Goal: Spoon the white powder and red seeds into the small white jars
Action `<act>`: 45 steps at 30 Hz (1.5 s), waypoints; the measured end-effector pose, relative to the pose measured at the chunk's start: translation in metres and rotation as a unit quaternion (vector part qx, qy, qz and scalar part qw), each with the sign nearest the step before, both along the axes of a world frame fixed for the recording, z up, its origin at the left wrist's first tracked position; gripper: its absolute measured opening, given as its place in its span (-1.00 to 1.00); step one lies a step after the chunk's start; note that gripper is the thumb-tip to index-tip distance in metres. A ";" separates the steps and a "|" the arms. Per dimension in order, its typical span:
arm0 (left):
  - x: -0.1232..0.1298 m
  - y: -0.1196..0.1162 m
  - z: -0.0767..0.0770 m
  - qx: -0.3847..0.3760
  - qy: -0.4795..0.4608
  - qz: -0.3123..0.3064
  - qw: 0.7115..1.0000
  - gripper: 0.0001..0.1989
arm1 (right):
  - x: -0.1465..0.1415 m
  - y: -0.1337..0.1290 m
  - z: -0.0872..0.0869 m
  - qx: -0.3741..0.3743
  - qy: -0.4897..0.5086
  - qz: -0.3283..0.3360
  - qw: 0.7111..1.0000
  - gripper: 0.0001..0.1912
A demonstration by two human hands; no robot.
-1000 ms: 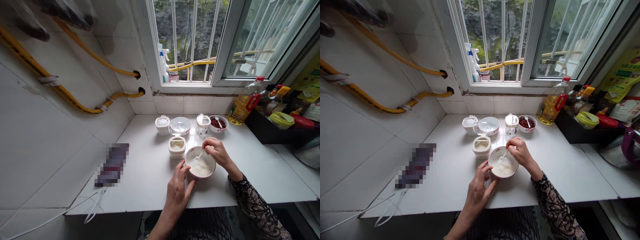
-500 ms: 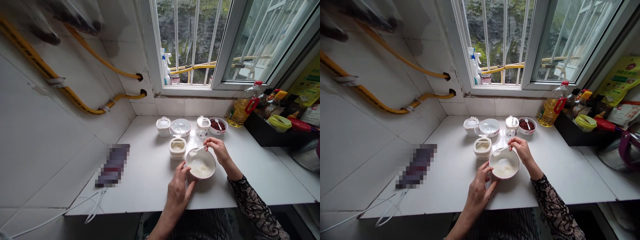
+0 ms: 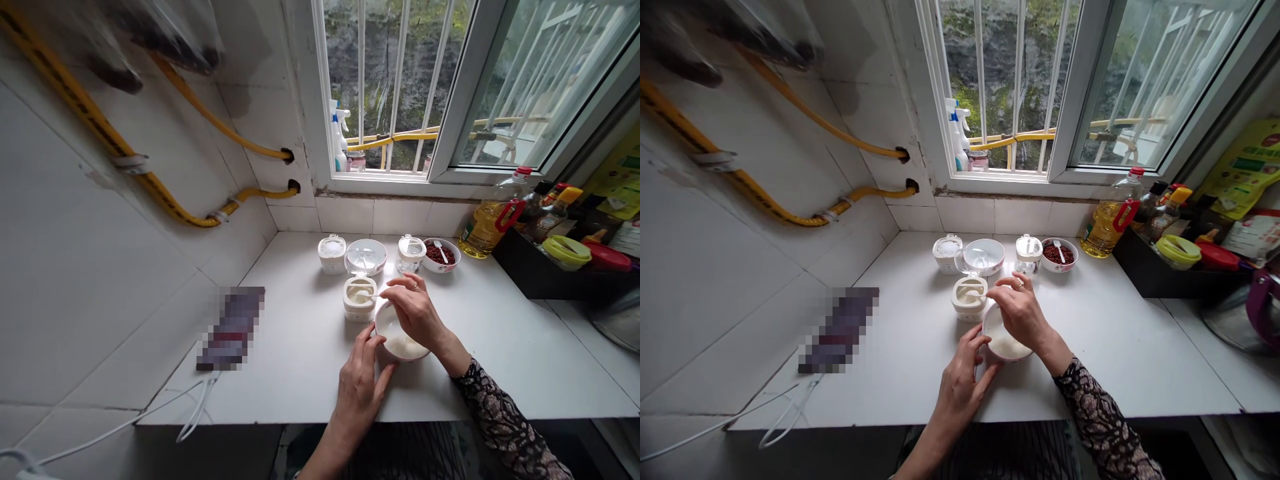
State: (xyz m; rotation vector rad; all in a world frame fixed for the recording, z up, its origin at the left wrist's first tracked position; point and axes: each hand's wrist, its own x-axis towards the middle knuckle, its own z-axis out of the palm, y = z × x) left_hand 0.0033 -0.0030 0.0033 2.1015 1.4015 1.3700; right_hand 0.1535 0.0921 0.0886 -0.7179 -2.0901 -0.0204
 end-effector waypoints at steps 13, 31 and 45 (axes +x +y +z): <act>-0.002 -0.002 0.003 -0.012 0.011 0.001 1.000 -0.64 | 0.035 0.001 -0.005 -0.123 -0.047 -0.039 0.991 -0.80; -0.001 -0.001 0.004 -0.002 0.009 0.005 1.000 -0.64 | 0.029 0.002 -0.008 -0.308 0.073 -0.016 0.948 -0.79; -0.001 -0.002 0.004 -0.012 -0.008 -0.003 1.000 -0.62 | 0.036 0.006 -0.003 -0.424 0.231 -0.065 0.873 -0.83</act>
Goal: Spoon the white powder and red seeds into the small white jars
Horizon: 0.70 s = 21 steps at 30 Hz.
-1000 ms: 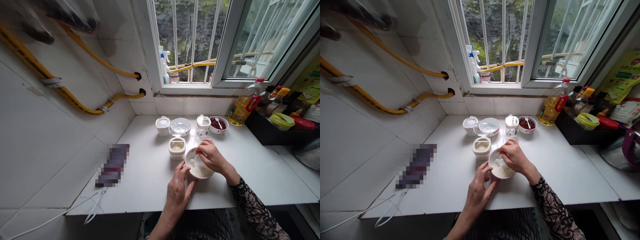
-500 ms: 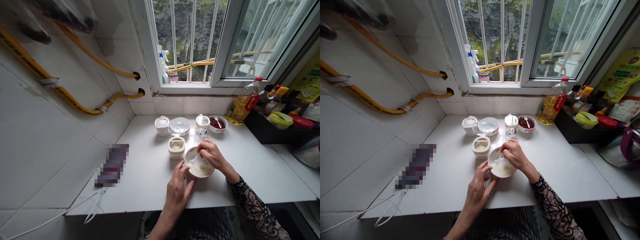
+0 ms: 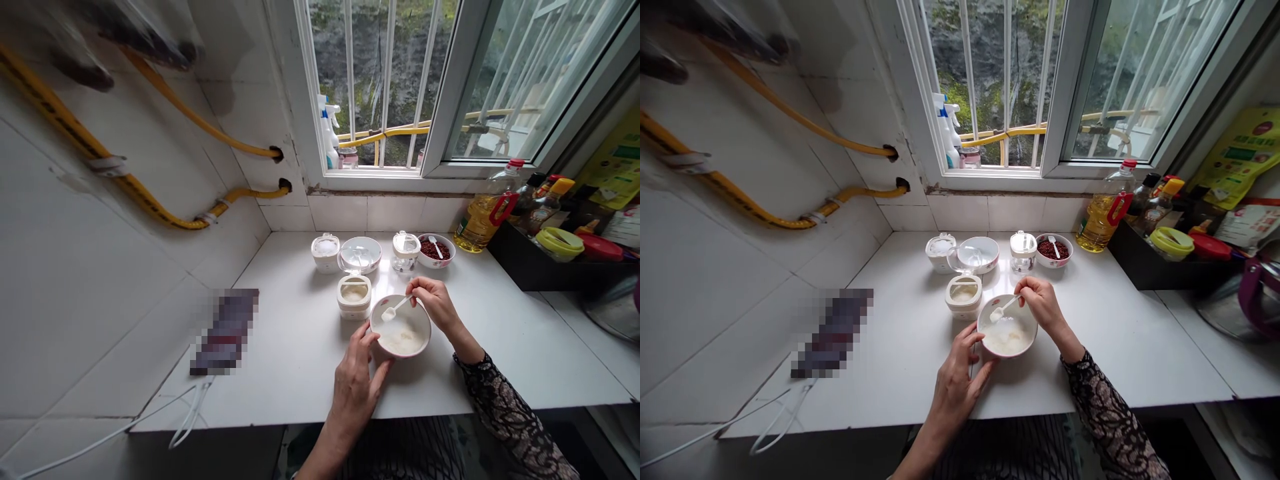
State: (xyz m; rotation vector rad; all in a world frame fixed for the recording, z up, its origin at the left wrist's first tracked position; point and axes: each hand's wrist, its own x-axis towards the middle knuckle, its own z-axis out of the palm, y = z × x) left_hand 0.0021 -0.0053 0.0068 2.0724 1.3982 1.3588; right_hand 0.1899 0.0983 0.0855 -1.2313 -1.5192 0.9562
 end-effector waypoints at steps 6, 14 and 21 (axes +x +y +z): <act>0.000 0.000 0.000 0.003 0.004 0.002 1.000 -0.63 | 0.000 0.002 0.001 -0.027 0.042 -0.005 0.999 -0.85; 0.000 0.002 -0.002 0.010 0.007 0.003 1.000 -0.62 | 0.004 0.007 0.002 -0.066 0.107 0.003 0.992 -0.89; 0.001 0.002 -0.004 0.017 0.002 0.006 1.000 -0.65 | -0.023 0.001 0.006 0.119 0.037 -0.009 0.992 -0.86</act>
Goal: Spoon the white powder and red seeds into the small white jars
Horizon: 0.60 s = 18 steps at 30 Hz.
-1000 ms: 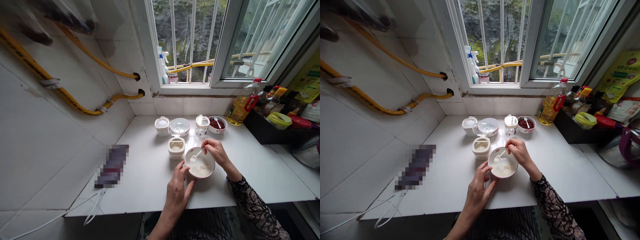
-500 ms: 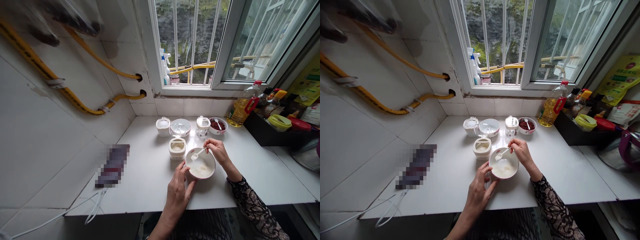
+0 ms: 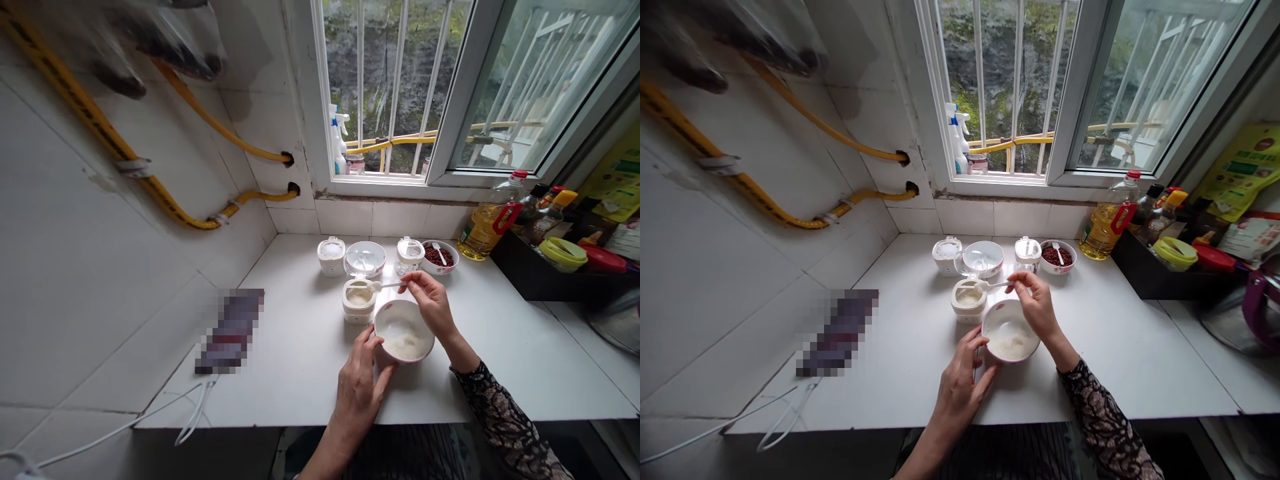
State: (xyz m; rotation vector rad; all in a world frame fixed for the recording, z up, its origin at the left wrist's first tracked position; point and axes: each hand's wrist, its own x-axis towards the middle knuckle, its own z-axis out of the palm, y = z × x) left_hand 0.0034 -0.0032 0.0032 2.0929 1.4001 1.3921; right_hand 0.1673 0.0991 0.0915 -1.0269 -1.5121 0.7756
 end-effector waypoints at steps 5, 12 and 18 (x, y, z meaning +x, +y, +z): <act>0.000 0.000 0.000 -0.002 0.002 0.001 1.000 -0.64 | -0.015 -0.007 -0.002 0.222 -0.209 0.036 0.952 -0.80; -0.001 0.000 0.001 0.002 0.005 -0.002 1.000 -0.64 | 0.004 -0.010 0.003 0.145 -0.136 -0.035 0.980 -0.85; -0.001 0.000 0.001 -0.001 0.004 -0.005 1.000 -0.64 | 0.034 -0.004 0.001 0.148 -0.266 0.003 0.953 -0.81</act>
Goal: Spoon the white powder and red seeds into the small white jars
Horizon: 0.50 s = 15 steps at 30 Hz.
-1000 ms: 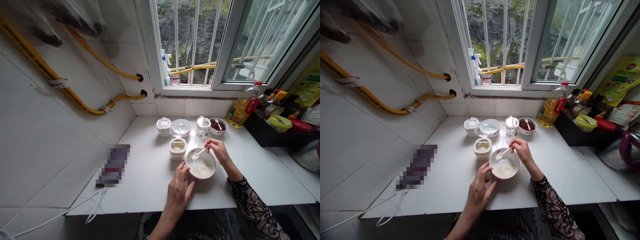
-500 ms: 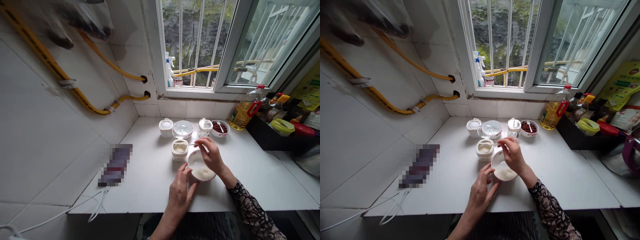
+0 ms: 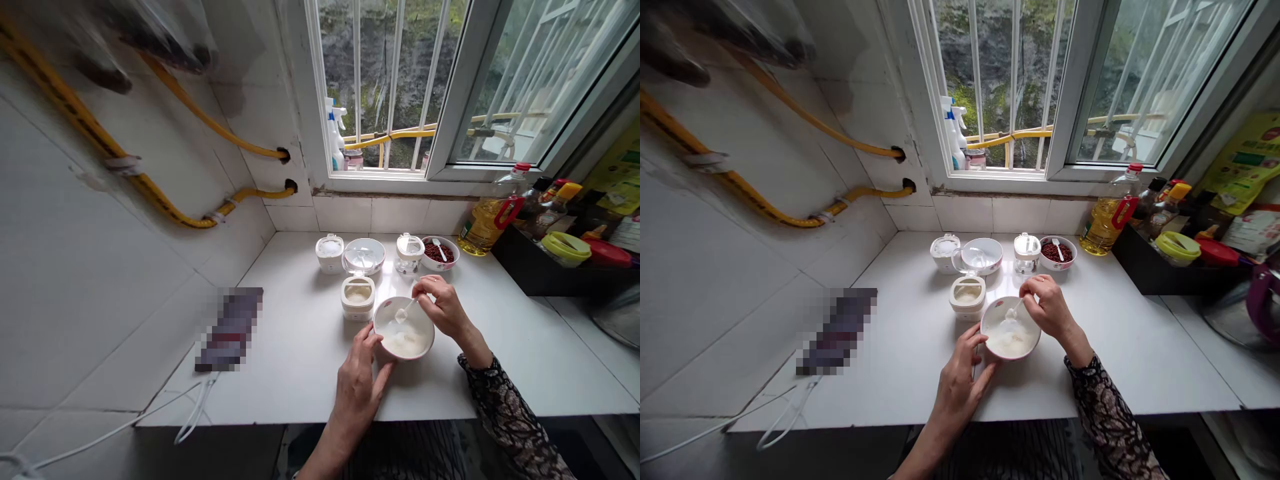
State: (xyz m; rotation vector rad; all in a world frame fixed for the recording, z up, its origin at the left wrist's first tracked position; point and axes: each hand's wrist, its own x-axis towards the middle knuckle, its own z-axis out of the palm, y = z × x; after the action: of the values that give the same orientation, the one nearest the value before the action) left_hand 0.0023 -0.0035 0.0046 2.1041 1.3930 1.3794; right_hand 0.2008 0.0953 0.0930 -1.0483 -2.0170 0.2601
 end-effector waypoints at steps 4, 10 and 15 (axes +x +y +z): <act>0.000 -0.001 0.000 -0.002 -0.001 0.000 1.000 -0.62 | -0.002 -0.001 -0.002 0.019 -0.112 0.027 0.993 -0.78; -0.001 -0.002 0.002 -0.005 0.000 0.001 1.000 -0.65 | -0.016 -0.008 -0.007 0.013 -0.099 0.068 0.993 -0.76; -0.001 -0.001 0.002 -0.002 0.000 0.000 1.000 -0.67 | -0.012 -0.006 -0.005 0.040 -0.086 0.047 0.994 -0.78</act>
State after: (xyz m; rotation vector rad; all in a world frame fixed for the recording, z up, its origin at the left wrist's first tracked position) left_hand 0.0009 -0.0046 0.0068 2.1027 1.3943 1.3748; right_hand 0.1886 0.0888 0.0883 -0.9546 -2.2152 0.1402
